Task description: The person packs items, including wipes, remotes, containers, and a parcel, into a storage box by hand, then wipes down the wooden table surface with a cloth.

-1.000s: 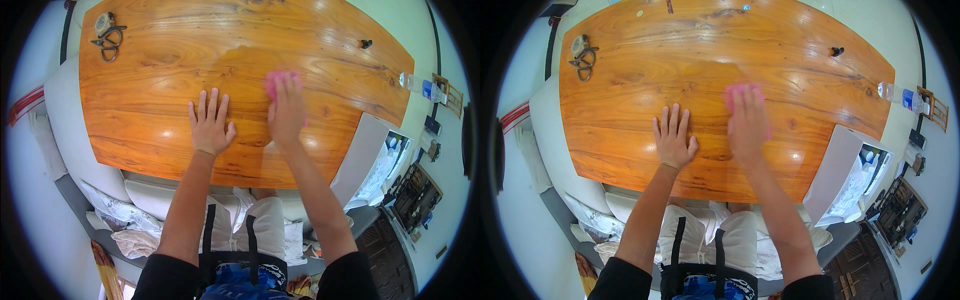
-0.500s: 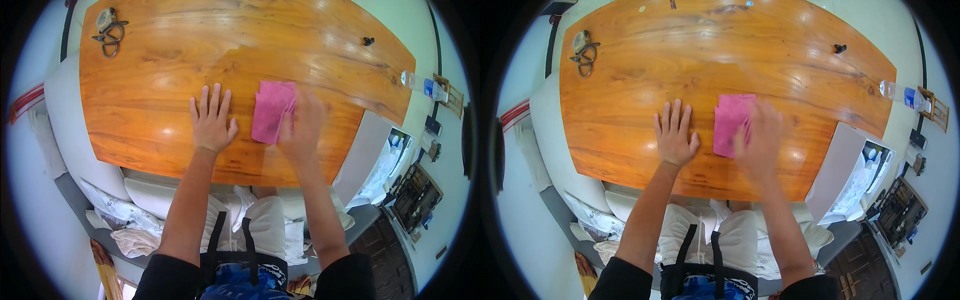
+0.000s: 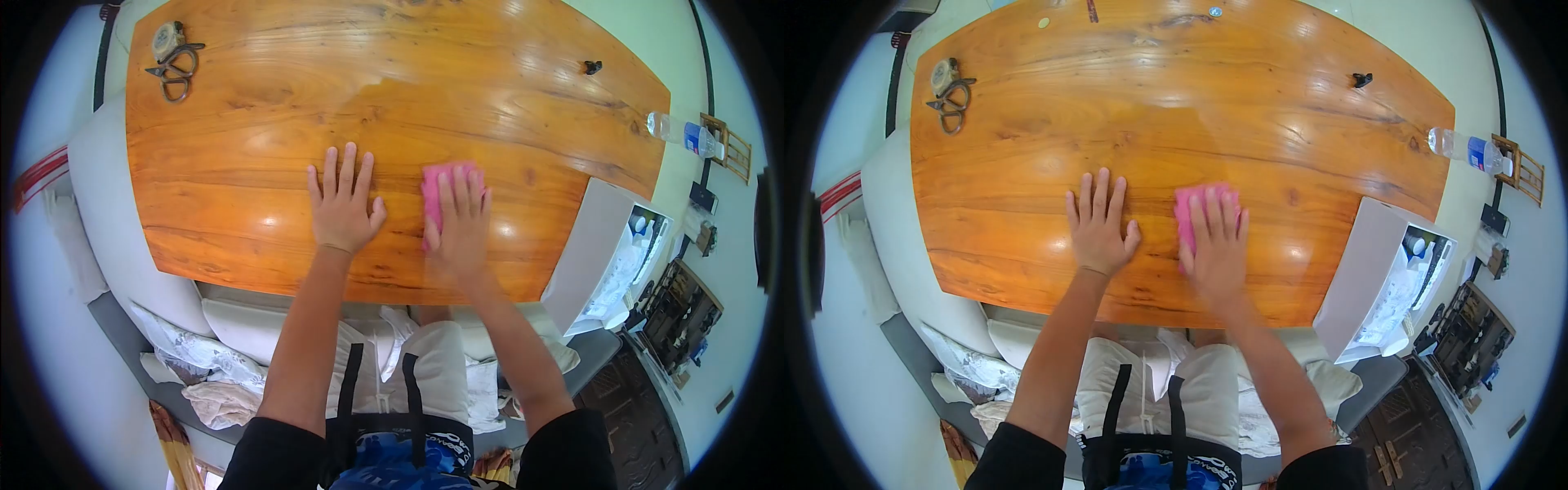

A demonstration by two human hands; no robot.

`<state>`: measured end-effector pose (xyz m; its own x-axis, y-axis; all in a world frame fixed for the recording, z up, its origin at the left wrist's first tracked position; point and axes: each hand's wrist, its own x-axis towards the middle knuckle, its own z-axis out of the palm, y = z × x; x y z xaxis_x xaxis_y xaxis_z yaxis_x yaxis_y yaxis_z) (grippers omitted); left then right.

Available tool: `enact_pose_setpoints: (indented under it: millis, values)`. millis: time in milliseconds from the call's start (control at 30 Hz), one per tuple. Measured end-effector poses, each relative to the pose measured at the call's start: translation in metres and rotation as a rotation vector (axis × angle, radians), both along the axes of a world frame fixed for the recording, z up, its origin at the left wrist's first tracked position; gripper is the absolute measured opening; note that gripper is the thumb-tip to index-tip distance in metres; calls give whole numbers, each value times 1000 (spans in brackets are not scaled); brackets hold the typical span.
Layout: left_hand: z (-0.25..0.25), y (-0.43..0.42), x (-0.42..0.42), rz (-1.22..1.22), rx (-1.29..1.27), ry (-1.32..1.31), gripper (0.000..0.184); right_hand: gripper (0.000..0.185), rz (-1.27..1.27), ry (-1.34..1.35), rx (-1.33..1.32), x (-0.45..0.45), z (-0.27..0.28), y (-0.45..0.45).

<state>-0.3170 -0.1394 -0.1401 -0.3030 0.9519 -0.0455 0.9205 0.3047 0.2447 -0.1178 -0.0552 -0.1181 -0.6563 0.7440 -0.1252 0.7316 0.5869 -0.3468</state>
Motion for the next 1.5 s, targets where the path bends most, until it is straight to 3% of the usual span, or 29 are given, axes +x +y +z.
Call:
enact_pose_setpoints:
  millis: [167,233,433,700,933,1233,1433,1500]
  values:
    - [2,0,1,4,-1,-7,68,72,-134,51,131,-32,-8,56]
    - [1,0,1,7,5,-16,68,72,-192,38,132,-42,-7,47]
    - [1,0,2,5,0,-10,69,69,-49,22,-83,-5,4,-36]
    - [0,-1,1,0,3,1,68,69,-200,129,193,-55,-17,102]
    - [-1,-1,2,-1,20,17,69,71,-25,14,-78,-9,8,-25]
    - [1,-1,1,-4,-6,9,70,68,-288,105,153,-59,-15,74]
    - [0,0,1,-2,-3,9,70,70,-90,45,-95,-31,5,-42]
    - [0,0,1,0,-7,8,70,70,-72,36,-128,-24,9,-44]
